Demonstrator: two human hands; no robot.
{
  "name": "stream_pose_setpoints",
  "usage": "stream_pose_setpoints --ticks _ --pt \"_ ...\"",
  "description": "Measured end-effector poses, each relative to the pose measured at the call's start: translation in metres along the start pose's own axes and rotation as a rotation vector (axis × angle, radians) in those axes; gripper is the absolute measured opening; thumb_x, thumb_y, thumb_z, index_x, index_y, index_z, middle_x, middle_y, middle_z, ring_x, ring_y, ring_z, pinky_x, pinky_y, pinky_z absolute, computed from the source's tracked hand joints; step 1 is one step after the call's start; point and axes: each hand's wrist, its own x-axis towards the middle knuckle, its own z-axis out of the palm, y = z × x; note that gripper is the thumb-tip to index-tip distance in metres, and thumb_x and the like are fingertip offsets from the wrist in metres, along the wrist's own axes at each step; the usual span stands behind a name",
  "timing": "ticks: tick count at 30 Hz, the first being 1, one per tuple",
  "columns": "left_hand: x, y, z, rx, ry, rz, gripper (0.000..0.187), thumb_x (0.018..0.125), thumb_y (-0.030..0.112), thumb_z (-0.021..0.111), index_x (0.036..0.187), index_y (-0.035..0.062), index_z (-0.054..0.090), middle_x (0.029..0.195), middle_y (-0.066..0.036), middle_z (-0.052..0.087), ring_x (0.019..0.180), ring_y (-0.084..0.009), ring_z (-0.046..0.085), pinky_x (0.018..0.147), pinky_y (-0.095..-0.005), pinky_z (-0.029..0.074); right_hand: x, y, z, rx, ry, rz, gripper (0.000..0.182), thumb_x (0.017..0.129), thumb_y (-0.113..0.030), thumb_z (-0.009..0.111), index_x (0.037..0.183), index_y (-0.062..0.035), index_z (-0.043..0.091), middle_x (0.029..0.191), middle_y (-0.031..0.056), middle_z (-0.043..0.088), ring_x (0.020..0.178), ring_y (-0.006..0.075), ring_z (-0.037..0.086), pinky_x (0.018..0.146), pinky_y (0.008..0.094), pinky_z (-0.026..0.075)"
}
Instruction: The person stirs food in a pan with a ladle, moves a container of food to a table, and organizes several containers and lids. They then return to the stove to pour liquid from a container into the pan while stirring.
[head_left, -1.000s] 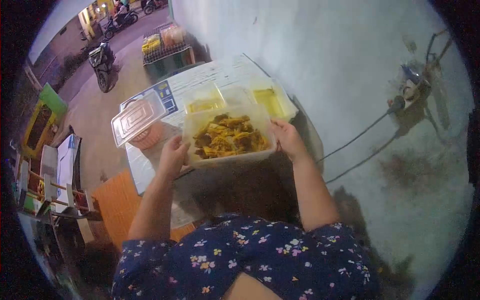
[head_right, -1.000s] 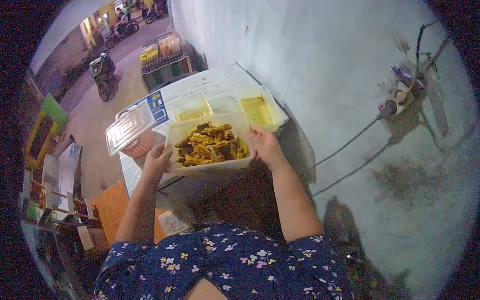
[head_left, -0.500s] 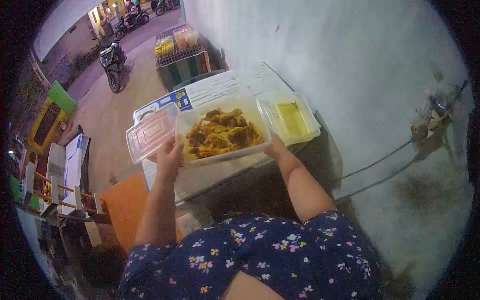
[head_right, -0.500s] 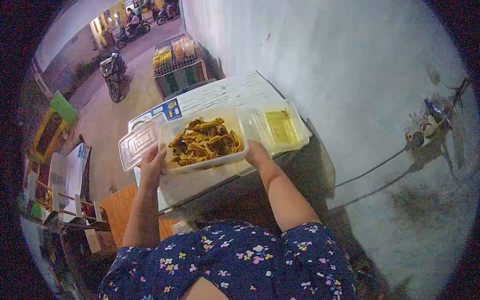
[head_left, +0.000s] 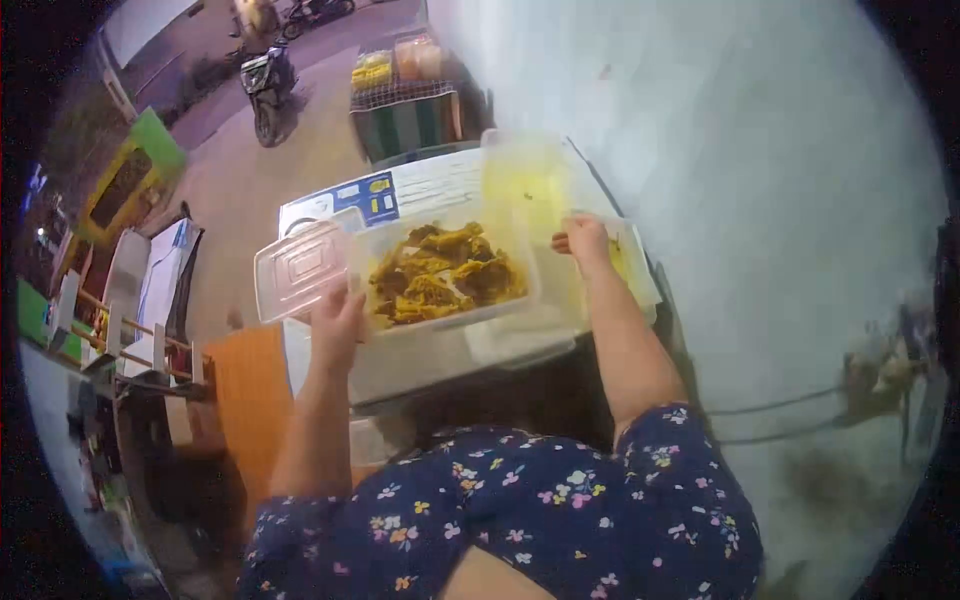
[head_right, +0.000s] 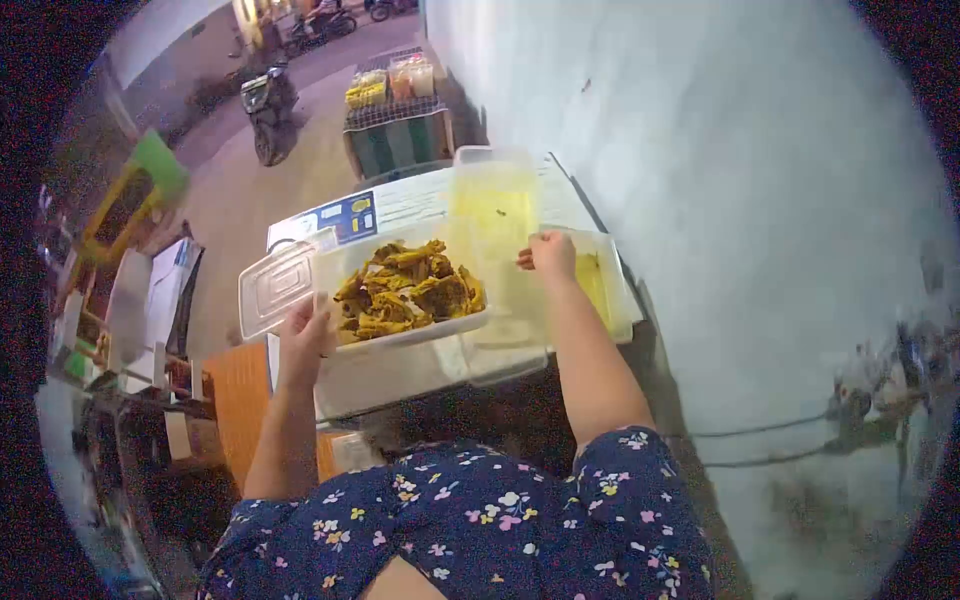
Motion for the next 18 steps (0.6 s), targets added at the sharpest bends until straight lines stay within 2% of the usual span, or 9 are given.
stream_pose_setpoints --ticks 4,5,8,11,14,17,18 --pt "-0.001 -0.013 0.012 -0.057 0.033 0.036 0.031 0.088 0.007 0.055 0.118 -0.0040 0.056 0.104 -0.009 0.062 0.089 -0.0127 0.058 0.076 -0.0253 0.046 0.051 0.007 0.007 0.087 0.084 0.061 0.018 0.086 -0.010 0.051 0.085 0.0073 0.055 0.074 0.0200 0.063 0.059 0.0265 0.065 0.050 0.0324 0.053" --pt "0.001 -0.017 0.013 -0.034 0.048 0.035 0.031 0.088 0.007 0.056 0.117 -0.0043 0.056 0.103 -0.009 0.062 0.089 -0.0127 0.058 0.076 -0.0253 0.046 0.070 0.019 0.008 0.140 0.091 0.133 0.025 0.087 -0.011 0.049 0.097 0.0116 0.051 0.079 0.0236 0.063 0.061 0.0284 0.066 0.051 0.0334 0.055" --pt "0.002 -0.023 0.017 0.001 0.087 0.031 0.031 0.088 0.007 0.056 0.117 -0.0051 0.055 0.101 -0.009 0.062 0.088 -0.0126 0.058 0.076 -0.0249 0.047 0.077 0.018 0.015 0.239 -0.034 0.272 0.028 0.087 -0.013 0.050 0.099 0.0124 0.051 0.082 0.0244 0.064 0.062 0.0286 0.066 0.051 0.0331 0.055" --pt "0.001 -0.020 0.022 -0.018 0.108 -0.001 0.031 0.088 0.007 0.056 0.117 -0.0054 0.055 0.099 -0.009 0.063 0.086 -0.0121 0.058 0.074 -0.0240 0.047 0.061 -0.002 0.016 -0.074 -0.137 0.326 0.029 0.087 -0.016 0.052 0.095 0.0117 0.055 0.083 0.0235 0.064 0.061 0.0276 0.066 0.051 0.0307 0.054" --pt "-0.002 -0.008 0.027 0.000 0.119 -0.031 0.032 0.088 0.007 0.056 0.117 -0.0054 0.055 0.096 -0.008 0.063 0.081 -0.0102 0.058 0.067 -0.0220 0.046 0.050 0.002 0.004 -0.403 -0.277 0.019 0.030 0.084 -0.022 0.055 0.099 0.0039 0.059 0.076 0.0206 0.066 0.065 0.0299 0.067 0.055 0.0352 0.055" --pt "0.001 -0.006 0.032 0.040 0.127 0.015 0.032 0.088 0.008 0.056 0.117 -0.0053 0.056 0.092 -0.006 0.063 0.073 -0.0082 0.056 0.058 -0.0200 0.044 0.037 0.005 -0.001 -1.003 -0.447 -0.427 0.036 0.078 -0.028 0.063 0.107 -0.0063 0.061 0.095 0.0191 0.066 0.088 0.0311 0.064 0.073 0.0429 0.053" --pt "0.005 -0.010 0.033 0.047 0.129 0.021 0.032 0.088 0.009 0.057 0.117 -0.0052 0.056 0.091 -0.006 0.063 0.071 -0.0076 0.056 0.057 -0.0195 0.043 0.033 0.007 -0.003 -1.096 -0.489 -0.499 0.038 0.076 -0.030 0.065 0.108 -0.0085 0.061 0.104 0.0187 0.062 0.095 0.0315 0.060 0.079 0.0448 0.049"
